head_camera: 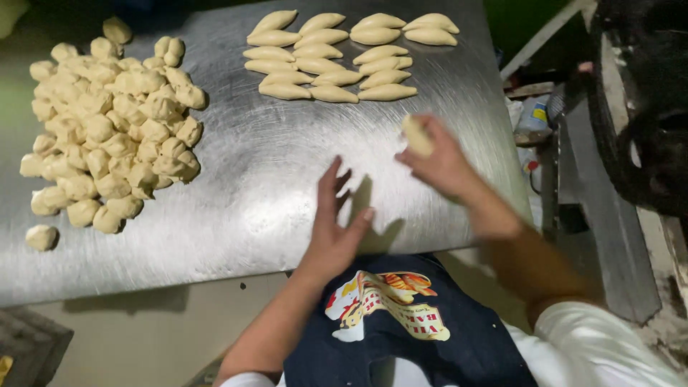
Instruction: Shaping small portions of dough into tapered rolls on a metal table using both hands
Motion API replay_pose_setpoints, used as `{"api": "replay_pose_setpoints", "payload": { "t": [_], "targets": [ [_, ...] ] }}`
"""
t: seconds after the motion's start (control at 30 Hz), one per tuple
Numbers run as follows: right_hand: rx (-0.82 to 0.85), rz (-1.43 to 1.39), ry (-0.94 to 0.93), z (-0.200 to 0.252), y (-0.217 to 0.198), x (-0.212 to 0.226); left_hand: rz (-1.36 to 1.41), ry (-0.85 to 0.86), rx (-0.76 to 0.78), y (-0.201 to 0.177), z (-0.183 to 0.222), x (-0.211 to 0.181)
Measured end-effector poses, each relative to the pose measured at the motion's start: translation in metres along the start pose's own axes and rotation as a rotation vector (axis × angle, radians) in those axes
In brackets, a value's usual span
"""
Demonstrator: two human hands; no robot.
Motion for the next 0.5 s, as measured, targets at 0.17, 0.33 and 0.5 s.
{"api": "replay_pose_setpoints", "payload": {
  "t": [0.17, 0.33, 0.5],
  "targets": [
    [-0.051, 0.762, -0.578, -0.084, -0.08, 0.055, -0.268, -0.259, -0.355, -0.055, 0.044, 0.037],
    [0.24, 1.05, -0.512, -0.162, -0.056, 0.023, -0.752, -0.277, -0.715, -0.107, 0.111, 0.051],
    [0.345, 0.79, -0.933, -0.137, 0.109, 0.042, -1.014, -0.239, -0.765, -0.159, 0.125, 0.079]
  ]
}}
Point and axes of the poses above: each hand's wrist, its own z-axis away from the middle knuckle, its own y-axis out of the palm, x = y × z, the point moved 5 cm from there along -z, towards the middle knuckle, and after that the axes turned 10 degrees about -z, right-handed, at the moved point
